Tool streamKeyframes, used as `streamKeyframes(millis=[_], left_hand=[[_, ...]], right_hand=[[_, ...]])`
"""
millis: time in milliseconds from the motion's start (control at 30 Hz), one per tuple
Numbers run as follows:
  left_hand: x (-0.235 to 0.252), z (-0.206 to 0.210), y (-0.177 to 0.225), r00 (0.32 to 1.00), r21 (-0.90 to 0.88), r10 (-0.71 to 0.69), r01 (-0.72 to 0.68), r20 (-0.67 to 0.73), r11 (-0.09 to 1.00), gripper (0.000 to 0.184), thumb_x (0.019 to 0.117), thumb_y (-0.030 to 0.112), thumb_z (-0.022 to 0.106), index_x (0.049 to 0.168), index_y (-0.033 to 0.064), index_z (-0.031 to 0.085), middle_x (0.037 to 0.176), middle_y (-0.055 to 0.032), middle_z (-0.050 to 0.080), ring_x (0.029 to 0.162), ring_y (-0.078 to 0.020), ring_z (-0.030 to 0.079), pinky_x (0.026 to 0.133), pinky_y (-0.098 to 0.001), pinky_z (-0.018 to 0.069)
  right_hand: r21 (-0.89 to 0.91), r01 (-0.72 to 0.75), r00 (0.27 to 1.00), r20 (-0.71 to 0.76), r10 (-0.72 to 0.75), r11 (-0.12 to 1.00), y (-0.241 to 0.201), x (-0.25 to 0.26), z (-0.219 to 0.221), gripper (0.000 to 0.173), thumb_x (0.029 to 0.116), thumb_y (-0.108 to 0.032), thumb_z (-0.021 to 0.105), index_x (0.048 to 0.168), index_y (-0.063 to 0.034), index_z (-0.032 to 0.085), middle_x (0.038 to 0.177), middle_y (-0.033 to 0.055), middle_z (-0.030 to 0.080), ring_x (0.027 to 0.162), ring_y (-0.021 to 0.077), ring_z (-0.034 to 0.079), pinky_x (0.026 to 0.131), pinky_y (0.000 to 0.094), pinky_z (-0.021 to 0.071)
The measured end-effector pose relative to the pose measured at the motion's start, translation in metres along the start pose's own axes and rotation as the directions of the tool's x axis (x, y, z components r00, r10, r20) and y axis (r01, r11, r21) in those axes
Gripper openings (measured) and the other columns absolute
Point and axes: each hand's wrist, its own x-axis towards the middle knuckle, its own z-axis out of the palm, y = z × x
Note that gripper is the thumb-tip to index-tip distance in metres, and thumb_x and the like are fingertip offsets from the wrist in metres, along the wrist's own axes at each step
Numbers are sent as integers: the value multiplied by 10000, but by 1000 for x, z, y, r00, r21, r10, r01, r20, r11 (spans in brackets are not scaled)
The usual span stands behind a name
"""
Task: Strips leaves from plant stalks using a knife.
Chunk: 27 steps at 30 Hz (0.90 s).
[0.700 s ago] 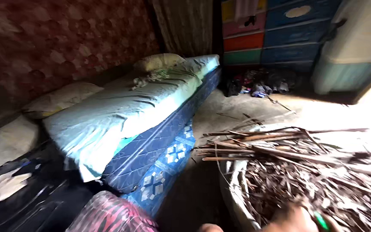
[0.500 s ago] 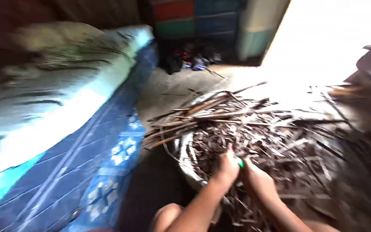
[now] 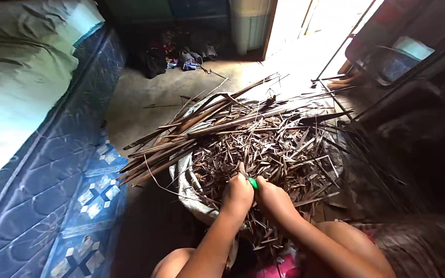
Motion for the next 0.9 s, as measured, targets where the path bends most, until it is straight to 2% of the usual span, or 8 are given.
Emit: streamKeyframes(millis=[100,167,267,400,467,600,733,900], left_hand=[[-7,4,5,999,22,47,-47,-8,999,419,1119,168,331,1471,5,489,1271,-228,660,1205,-348,642,1038,-505,484],[-11,8,7,996,33,86,-87,25,996,478,1129,201,314,1578,47,375,1329,-220,650,1241,-343,636,1077,-498,468],[-15,11,7,993,34,114,-116,38,993,497,1130,204,312,1612,82,315,1347,-210,647,1242,-334,639,1085,-488,464],[-8,0,5,999,8,43,-43,0,999,417,1106,143,351,1468,11,508,1251,-231,670,1198,-352,647,1038,-516,483],[-5,-3,4,1000,-15,-4,4,-8,1000,464,1086,112,373,1539,38,442,1300,-211,659,1229,-330,632,1062,-493,469],[-11,4,11,1000,36,13,-13,9,999,433,1121,169,321,1504,31,467,1302,-217,654,1222,-347,638,1047,-514,482],[-19,12,16,994,32,97,-98,54,995,500,1128,204,318,1619,106,308,1301,-209,668,1191,-349,661,1038,-511,495],[-11,4,9,997,1,68,-68,33,998,450,1115,164,334,1535,47,444,1273,-217,670,1194,-348,655,1033,-511,493]], right_hand=[[-58,-87,978,-193,74,995,2,19,4,291,1090,-180,417,1291,-42,574,1071,188,722,1038,375,722,823,545,569],[-28,-145,949,-288,131,989,11,34,-2,313,1088,-158,399,1306,-32,584,1101,196,719,1053,381,717,829,553,563],[42,-223,942,-250,226,974,19,36,-22,336,1089,-176,408,1306,-39,626,1214,188,702,1140,371,684,905,564,536],[111,-60,998,5,60,992,7,8,-17,331,1094,-255,448,1270,-28,612,1178,217,686,1132,390,669,929,585,521],[121,-17,998,65,10,993,2,-1,-6,294,1095,-239,435,1259,-51,590,1144,199,689,1105,368,679,906,567,529],[9,-102,991,-86,102,995,3,17,0,298,1098,-225,425,1293,-49,567,1127,192,706,1090,370,701,874,554,554],[20,-233,933,-276,229,972,22,42,-18,309,1095,-181,398,1319,-49,564,1155,188,708,1102,369,702,874,555,554],[140,-59,992,-99,73,988,20,18,-21,315,1094,-238,449,1284,-37,601,1114,212,697,1067,381,688,897,579,533]])
